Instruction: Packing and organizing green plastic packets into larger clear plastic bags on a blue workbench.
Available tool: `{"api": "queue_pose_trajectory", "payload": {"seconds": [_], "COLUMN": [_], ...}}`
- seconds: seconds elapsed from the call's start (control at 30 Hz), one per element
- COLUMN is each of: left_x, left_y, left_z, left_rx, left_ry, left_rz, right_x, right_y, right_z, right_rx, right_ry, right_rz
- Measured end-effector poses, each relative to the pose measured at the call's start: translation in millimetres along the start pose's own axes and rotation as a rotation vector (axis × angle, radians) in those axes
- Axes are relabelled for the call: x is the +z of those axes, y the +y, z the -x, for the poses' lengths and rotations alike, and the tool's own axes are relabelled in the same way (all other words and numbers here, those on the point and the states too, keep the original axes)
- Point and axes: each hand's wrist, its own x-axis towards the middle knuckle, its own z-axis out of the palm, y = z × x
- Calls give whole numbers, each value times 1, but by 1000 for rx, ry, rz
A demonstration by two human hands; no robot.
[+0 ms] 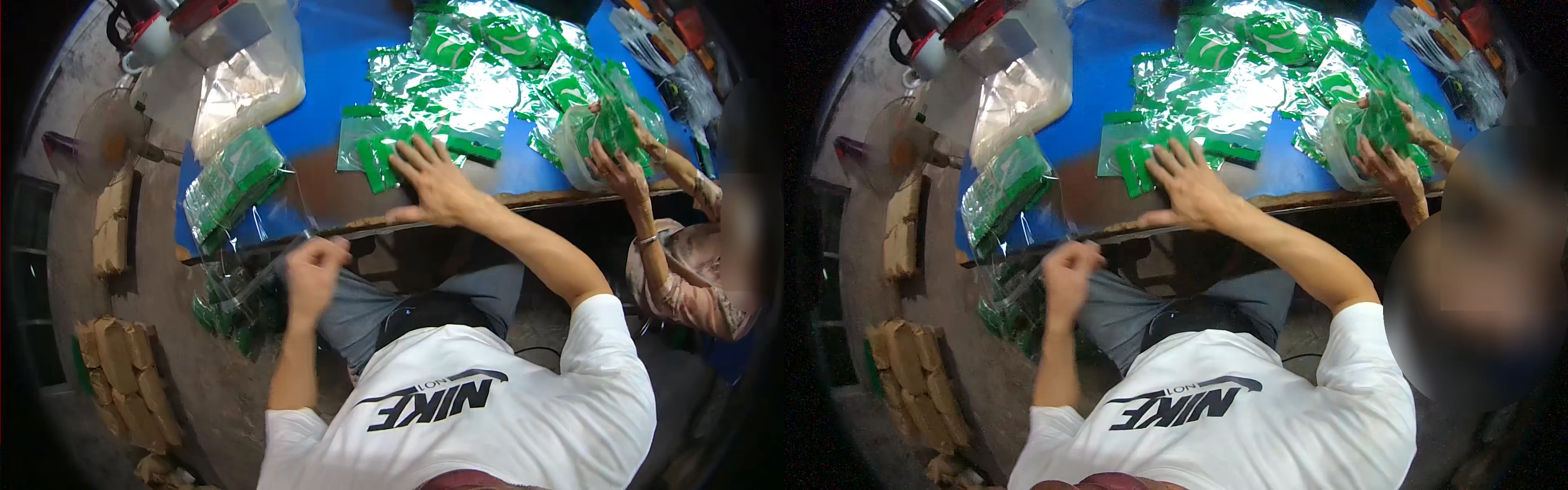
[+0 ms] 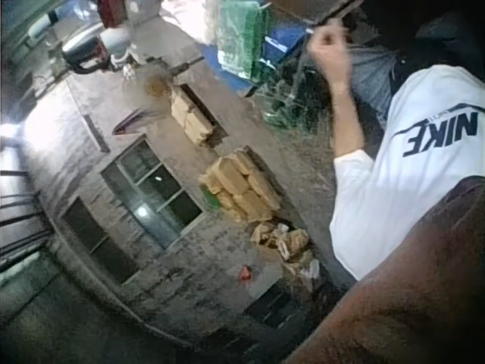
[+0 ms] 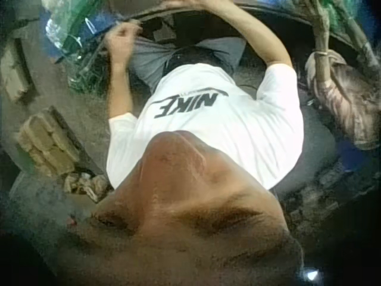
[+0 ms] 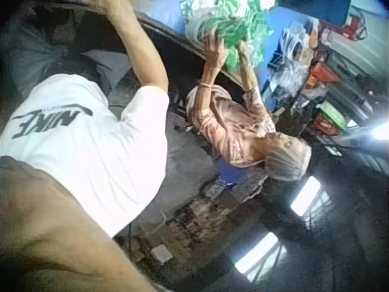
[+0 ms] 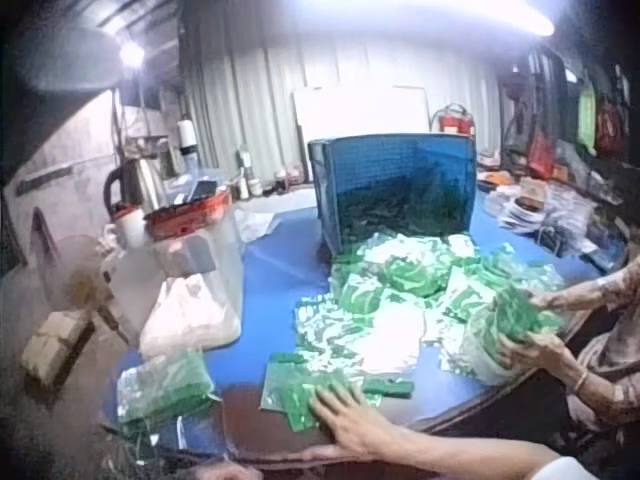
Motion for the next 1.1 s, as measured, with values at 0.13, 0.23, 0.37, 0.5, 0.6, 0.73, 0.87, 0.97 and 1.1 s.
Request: {"api": "queue_pose_trajectory", "payload": {"seconds": [0.13, 0.23, 0.37, 0.5, 0.6, 0.73, 0.87, 0.97, 1.1], "left_x": [56, 70, 83, 79, 59, 55, 64, 63, 59], "left_y": [-36, -18, 9, -19, -41, -27, -33, -37, -34], "left_z": [40, 43, 27, 16, 25, 24, 25, 27, 31], "left_rx": [-349, -252, -216, -416, -495, -501, -492, -499, -503], "left_ry": [-74, 23, 113, 317, 216, 110, 157, 263, 225], "left_rz": [438, 654, 1135, 908, 928, 1136, 1130, 1137, 1188], "right_x": [15, 5, -9, 8, 22, 12, 4, 4, -1], "right_y": [-8, -25, -64, -40, -17, -30, -12, 4, 3], "right_z": [24, 39, -6, -56, -37, -1, -5, -2, 18], "right_rx": [-455, 37, 102, -102, -186, -300, -178, -205, -388], "right_ry": [117, 247, 123, 531, 182, -170, 160, 84, -77], "right_rz": [-175, -943, -1043, -93, -154, -823, -261, -74, -320]}}
